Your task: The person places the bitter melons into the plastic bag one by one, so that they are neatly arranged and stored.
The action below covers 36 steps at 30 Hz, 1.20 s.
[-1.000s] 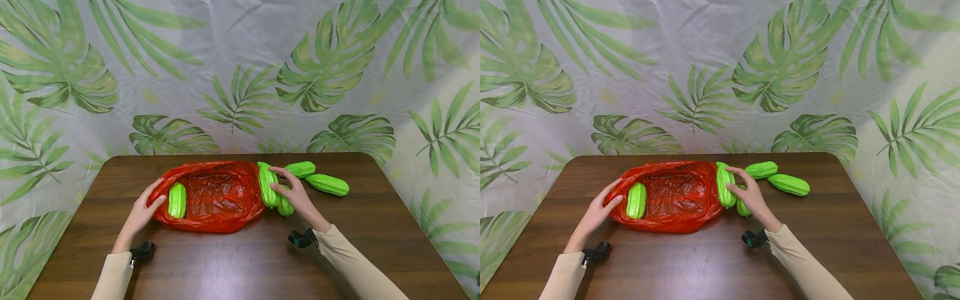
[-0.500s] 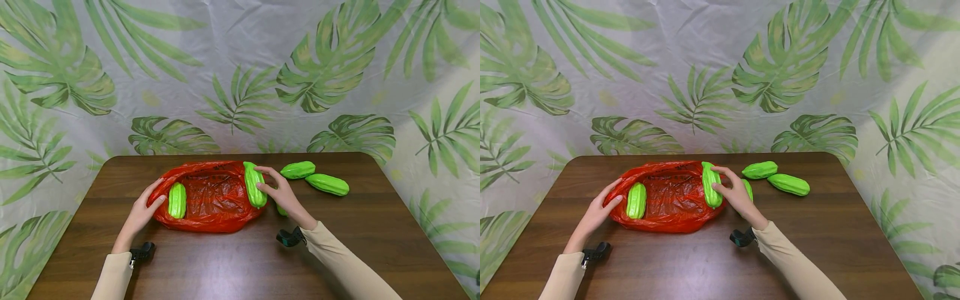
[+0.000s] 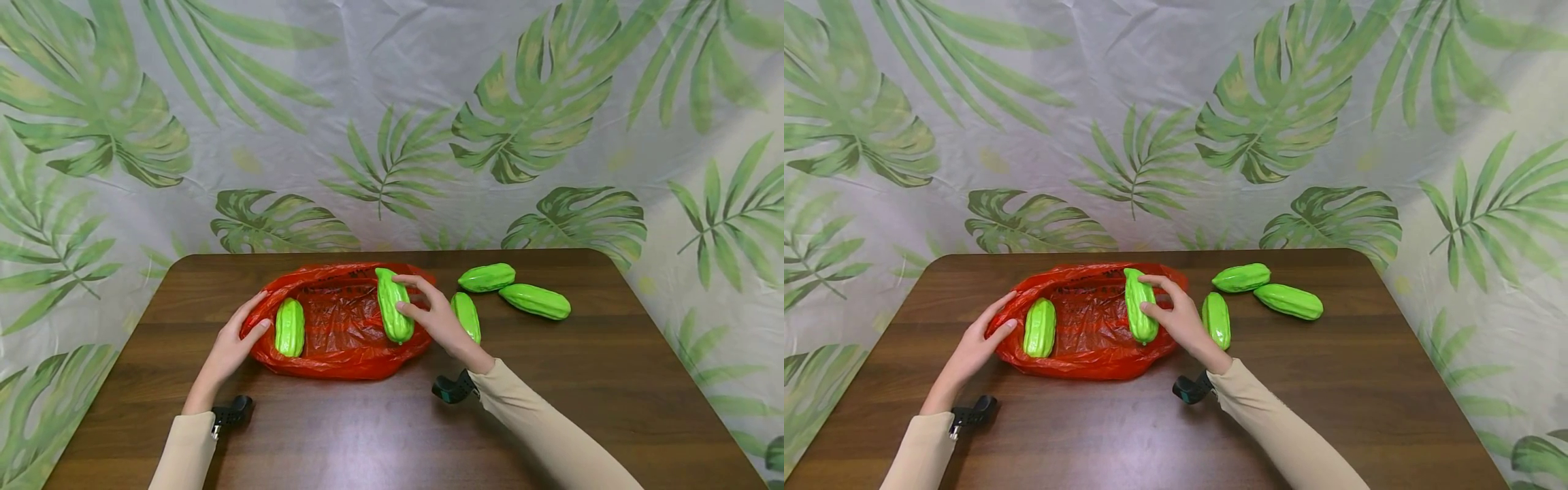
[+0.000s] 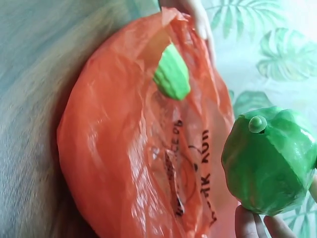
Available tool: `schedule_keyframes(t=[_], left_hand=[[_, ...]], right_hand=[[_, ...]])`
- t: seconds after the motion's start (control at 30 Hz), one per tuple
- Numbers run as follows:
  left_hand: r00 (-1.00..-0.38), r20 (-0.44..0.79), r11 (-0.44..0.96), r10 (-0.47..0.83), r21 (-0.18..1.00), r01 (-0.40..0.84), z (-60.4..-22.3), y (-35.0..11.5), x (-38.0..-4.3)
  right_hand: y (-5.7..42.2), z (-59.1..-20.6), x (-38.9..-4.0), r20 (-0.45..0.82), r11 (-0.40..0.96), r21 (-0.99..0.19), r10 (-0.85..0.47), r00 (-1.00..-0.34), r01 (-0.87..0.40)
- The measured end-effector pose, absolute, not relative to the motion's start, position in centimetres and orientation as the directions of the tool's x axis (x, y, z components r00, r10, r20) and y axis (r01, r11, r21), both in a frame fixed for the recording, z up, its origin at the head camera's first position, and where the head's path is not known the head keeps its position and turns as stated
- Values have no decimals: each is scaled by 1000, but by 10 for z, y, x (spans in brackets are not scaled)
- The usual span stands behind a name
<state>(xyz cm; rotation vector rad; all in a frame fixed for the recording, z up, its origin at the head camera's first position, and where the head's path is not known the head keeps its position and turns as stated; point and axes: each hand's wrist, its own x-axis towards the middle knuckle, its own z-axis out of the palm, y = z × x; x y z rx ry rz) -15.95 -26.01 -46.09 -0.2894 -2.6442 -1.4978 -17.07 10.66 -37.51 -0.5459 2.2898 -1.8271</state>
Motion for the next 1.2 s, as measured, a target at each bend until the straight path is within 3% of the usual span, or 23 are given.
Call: schedule_keyframes(t=[0.43,1.2], left_hand=[[-976,178,493,121,843,215,-460,-260,-158],[-978,171,504,121,838,208,-461,-261,-159]], right_hand=[[83,-417,-189,139,178,-958,-397,-907,-225],[36,-429,-187,148,210,-944,-421,-895,-255]])
